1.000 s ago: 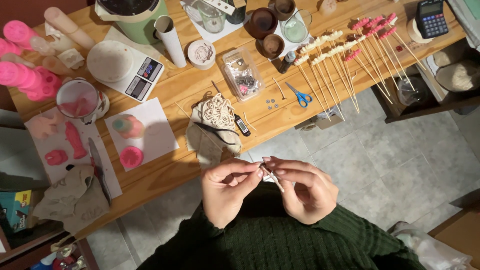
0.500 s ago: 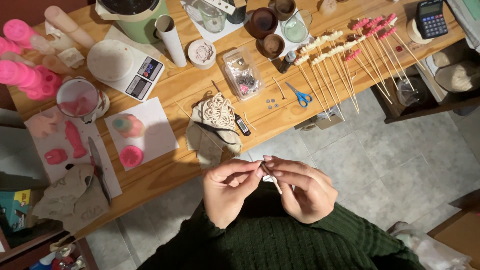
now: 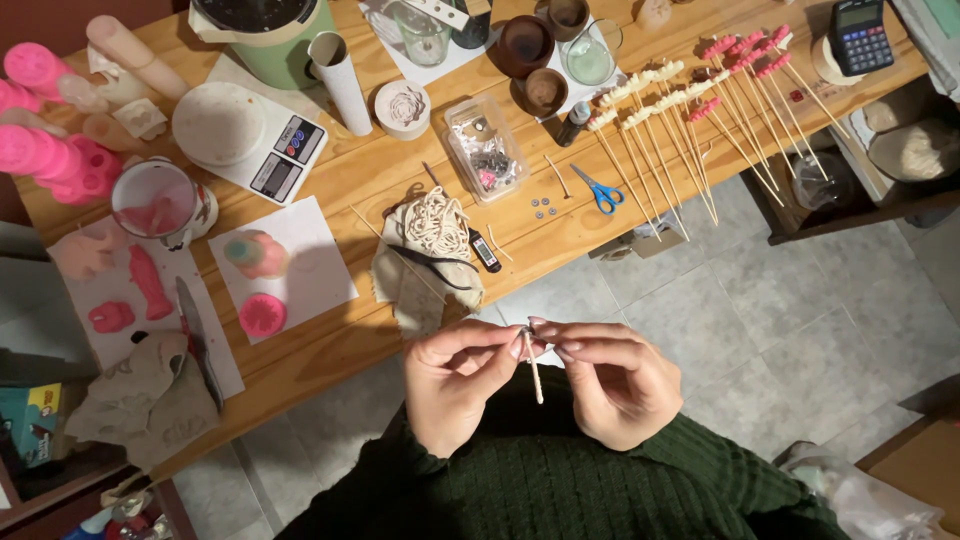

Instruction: Attaching metal wick tabs to candle wicks and organizing them on a workbench in a candle studio.

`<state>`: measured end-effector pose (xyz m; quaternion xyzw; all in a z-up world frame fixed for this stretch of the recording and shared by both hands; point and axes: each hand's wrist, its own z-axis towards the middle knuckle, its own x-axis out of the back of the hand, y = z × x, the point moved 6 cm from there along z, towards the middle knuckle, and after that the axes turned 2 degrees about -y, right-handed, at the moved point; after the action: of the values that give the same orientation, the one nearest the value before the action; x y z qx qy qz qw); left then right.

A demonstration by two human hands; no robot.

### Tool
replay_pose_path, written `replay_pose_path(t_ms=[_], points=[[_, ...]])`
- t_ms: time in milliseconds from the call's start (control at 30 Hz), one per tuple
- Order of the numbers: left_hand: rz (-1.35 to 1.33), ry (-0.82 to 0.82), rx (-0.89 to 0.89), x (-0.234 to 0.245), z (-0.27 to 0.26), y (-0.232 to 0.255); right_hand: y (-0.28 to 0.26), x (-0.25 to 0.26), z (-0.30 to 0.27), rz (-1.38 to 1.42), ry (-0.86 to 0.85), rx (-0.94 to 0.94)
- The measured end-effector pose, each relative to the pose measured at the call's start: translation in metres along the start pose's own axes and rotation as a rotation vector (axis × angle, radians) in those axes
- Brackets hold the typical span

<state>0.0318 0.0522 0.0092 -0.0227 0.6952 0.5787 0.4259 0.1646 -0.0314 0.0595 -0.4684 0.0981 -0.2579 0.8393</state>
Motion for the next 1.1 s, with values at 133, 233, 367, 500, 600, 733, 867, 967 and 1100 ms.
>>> replay_pose_path(t_ms=[133,233,367,500,600,733,867,967,1100], points=[[0.055,-0.013,-0.018,0.001,0.000,0.001,-0.001,0.000,0.000,-0.048,0.015,0.014],[0.067,0.021,-0.035,0.004,-0.001,0.000,-0.005,-0.002,0.004,-0.121,-0.004,0.041],[0.040,0.041,-0.022,0.006,-0.001,-0.004,-0.007,-0.003,0.008,-0.137,-0.065,0.111],[0.040,0.038,-0.018,0.006,-0.002,-0.006,-0.007,-0.003,0.008,-0.183,-0.109,0.197],[0.080,0.059,-0.034,0.004,-0.002,-0.004,-0.007,-0.004,0.009,-0.198,-0.140,0.212],[0.110,0.074,-0.015,0.005,-0.002,-0.006,-0.009,-0.007,0.013,-0.198,-0.183,0.230],[0.036,0.053,-0.052,0.005,-0.001,-0.006,-0.003,-0.004,0.006,-0.097,-0.042,0.053],[-0.043,0.001,-0.055,0.000,0.001,-0.002,0.008,0.001,0.000,0.087,0.081,-0.086],[-0.092,-0.056,-0.032,0.000,0.000,-0.007,0.009,0.004,-0.004,0.166,0.117,-0.071]])
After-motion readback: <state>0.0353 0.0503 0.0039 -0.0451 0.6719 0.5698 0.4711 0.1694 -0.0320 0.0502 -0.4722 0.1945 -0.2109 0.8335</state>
